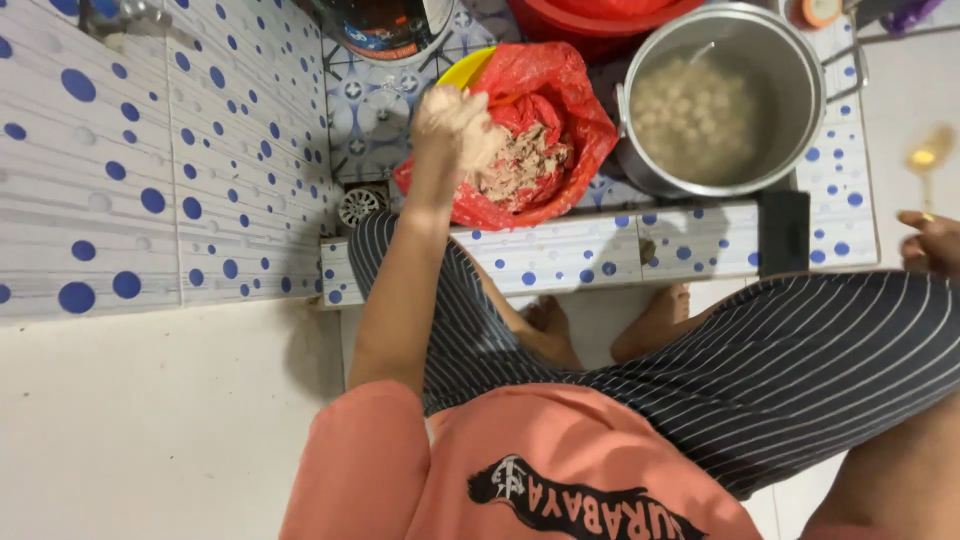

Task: Forming small balls from a large mass of dough using a spoon and dropping them into a pot of water.

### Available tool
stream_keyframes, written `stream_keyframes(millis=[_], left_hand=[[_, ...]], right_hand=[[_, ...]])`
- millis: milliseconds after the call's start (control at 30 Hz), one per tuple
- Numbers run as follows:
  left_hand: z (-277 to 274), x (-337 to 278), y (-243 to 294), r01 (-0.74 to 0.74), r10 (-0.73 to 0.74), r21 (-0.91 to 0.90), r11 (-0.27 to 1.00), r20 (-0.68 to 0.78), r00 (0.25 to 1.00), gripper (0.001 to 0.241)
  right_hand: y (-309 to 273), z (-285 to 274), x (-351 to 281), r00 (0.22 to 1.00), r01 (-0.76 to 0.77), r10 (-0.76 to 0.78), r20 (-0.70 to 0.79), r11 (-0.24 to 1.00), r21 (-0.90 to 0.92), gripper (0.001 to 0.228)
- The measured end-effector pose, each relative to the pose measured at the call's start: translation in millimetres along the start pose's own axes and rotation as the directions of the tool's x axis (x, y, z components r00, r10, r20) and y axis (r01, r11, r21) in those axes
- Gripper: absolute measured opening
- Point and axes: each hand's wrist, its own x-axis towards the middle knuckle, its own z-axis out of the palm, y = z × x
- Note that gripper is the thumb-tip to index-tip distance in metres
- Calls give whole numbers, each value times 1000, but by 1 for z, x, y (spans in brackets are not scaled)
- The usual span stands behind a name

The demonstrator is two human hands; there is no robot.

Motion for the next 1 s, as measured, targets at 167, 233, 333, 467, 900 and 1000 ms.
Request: stream_keyframes(millis=[167,233,333,467,900,1000], left_hand=[[8,17,-4,72,-52,141,987,-143,988,27],[24,-8,19,98,-75,265,959,-98,992,67],[31,-1,27,286,-271,311,906,-93,958,108],[19,-12,29,131,-137,45,990,165,977,61],[-5,44,-44,-84,85,188,979,4,996,23],[5,33,-35,-263,241,300,917,108,965,28]], right_hand=[[346,-114,101,997,-78,78,5,992,97,51],[426,-135,185,939,-223,200,280,973,54,78],[276,-91,85,954,-242,223,202,967,76,70],[239,-95,23,968,-249,245,58,965,80,53],[-28,108,18,975,-220,198,105,933,284,31],[-54,129,45,975,-192,151,165,945,265,29]])
